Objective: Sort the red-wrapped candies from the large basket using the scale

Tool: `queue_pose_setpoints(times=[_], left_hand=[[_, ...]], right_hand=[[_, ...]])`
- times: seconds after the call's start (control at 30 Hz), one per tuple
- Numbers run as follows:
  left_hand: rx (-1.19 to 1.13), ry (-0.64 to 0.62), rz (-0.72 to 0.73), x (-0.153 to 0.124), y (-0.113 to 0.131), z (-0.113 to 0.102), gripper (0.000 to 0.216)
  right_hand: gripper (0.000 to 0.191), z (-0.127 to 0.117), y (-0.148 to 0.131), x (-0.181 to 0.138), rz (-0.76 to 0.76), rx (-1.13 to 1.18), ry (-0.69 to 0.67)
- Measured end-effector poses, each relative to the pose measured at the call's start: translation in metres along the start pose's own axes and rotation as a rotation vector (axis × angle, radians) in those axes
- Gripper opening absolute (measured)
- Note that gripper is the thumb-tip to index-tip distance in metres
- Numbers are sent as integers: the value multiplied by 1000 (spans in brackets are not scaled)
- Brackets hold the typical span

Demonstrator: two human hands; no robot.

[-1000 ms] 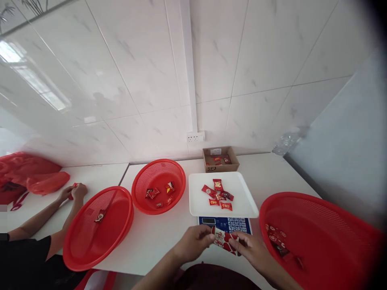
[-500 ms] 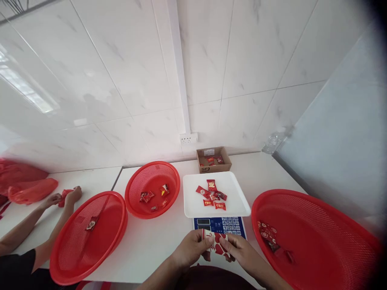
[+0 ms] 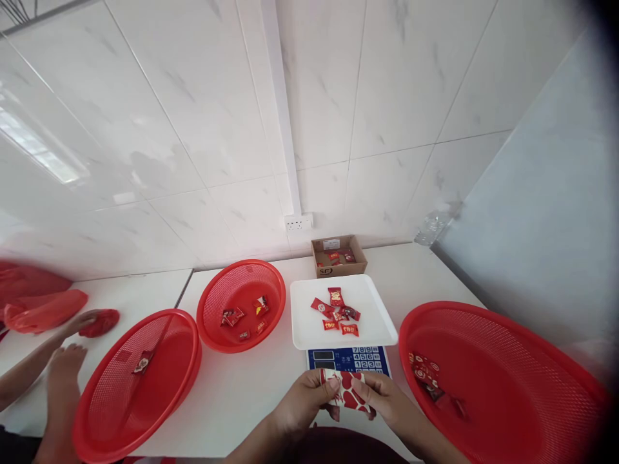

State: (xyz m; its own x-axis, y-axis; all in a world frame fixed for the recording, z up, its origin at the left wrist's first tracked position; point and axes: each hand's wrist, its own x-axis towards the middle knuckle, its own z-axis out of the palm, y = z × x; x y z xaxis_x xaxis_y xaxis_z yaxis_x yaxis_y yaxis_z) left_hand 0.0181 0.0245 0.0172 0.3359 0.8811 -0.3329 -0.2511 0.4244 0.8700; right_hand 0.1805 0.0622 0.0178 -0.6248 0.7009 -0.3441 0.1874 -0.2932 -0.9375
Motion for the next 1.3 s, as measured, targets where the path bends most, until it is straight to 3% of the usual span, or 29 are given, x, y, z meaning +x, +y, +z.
queue_pose_setpoints(times=[0.13,0.3,0.5,0.73,1.07,1.3], left_hand=[[-119,-98,32,-5,10,6,39],[-62,-40,12,-5,12,7,39],[124,60,-7,-2,4,2,47],[-116,-20,-3,-8,8,4,35],[86,154,-59,-2,-6,-5,46],[-214,-43,-31,-16,5,1,38]], right_hand=[[54,6,-1,-1,-14,155,-79],[51,6,-2,-4,-31,201,-37],[51,-1,-4,-4,-4,85,-35],[56,7,-10,-4,-14,144,-85],[53,7,1,-5,-44,-323,131],[59,16,-13,-9,-50,151,-139]])
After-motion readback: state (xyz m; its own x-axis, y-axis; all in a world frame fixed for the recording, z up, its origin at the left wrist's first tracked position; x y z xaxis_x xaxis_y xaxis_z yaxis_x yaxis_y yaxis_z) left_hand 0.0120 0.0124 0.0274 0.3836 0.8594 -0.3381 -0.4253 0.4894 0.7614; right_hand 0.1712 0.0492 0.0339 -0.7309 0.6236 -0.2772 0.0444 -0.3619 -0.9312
